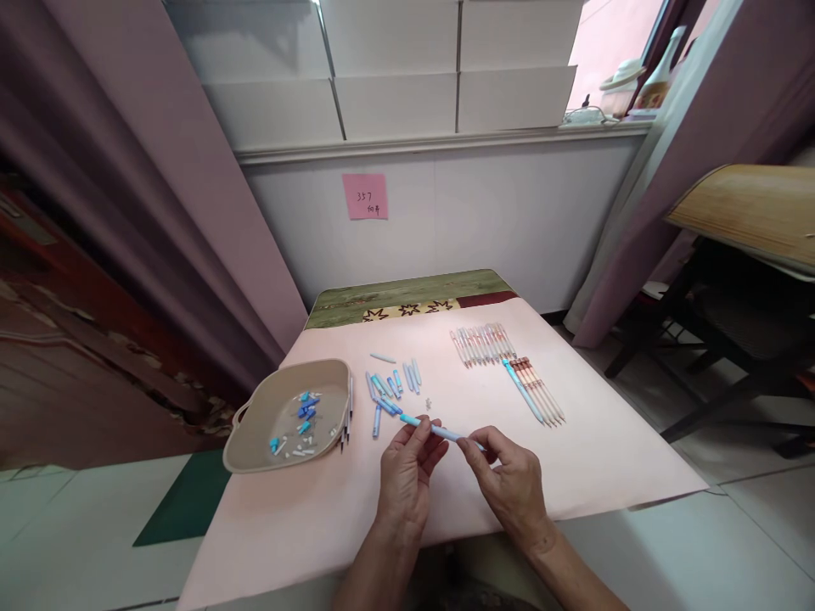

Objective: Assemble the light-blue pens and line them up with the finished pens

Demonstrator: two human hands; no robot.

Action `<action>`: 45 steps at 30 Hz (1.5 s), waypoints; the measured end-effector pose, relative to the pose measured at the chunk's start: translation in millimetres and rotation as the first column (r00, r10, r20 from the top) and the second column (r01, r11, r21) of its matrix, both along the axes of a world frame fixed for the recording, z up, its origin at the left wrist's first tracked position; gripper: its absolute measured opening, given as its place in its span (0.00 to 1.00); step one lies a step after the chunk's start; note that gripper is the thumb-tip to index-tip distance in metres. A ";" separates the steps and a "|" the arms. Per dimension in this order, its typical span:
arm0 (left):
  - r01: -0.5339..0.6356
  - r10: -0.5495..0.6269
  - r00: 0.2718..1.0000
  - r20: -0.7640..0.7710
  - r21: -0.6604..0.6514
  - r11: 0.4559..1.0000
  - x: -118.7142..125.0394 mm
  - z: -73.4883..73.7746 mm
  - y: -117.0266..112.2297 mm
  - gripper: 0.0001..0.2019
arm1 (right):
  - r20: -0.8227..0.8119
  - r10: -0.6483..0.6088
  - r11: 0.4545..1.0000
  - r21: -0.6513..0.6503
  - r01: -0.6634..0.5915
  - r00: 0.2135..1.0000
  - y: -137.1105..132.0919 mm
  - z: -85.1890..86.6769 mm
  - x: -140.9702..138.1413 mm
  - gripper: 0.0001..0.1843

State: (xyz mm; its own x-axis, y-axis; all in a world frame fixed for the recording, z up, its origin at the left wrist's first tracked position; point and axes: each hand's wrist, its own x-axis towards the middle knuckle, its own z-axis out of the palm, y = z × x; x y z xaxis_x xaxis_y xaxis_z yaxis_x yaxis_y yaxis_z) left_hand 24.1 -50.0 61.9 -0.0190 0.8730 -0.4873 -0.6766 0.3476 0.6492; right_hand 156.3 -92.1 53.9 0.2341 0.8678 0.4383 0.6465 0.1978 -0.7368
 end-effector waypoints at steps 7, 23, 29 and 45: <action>-0.012 0.012 1.000 -0.028 0.012 1.000 -1.4 -3.4 1.1 0.06 | -0.021 0.083 0.996 0.008 -0.083 0.996 1.1 -1.1 -1.6 0.09; 0.009 -0.005 0.998 -0.056 0.064 0.998 -1.6 -3.9 0.7 0.11 | 0.082 0.058 0.995 -0.091 -0.050 0.995 1.5 1.9 -2.2 0.17; 0.001 0.004 0.999 -0.054 0.093 0.996 0.0 -4.6 1.3 0.12 | 0.067 0.070 0.997 -0.031 -0.069 0.995 2.6 2.5 -3.6 0.10; 0.008 0.003 0.997 -0.083 0.135 0.991 1.1 -5.4 0.6 0.14 | 0.073 0.088 0.987 -0.143 -0.077 0.993 -0.2 -4.0 -6.6 0.12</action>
State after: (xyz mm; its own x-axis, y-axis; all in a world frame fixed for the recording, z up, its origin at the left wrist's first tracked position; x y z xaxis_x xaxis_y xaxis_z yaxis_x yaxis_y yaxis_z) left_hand 25.2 -49.4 56.4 -0.0521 0.9307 -0.3621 -0.6176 0.2549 0.7440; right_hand 149.7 -92.3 49.9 0.1283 0.9368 0.3254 0.6897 0.1515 -0.7081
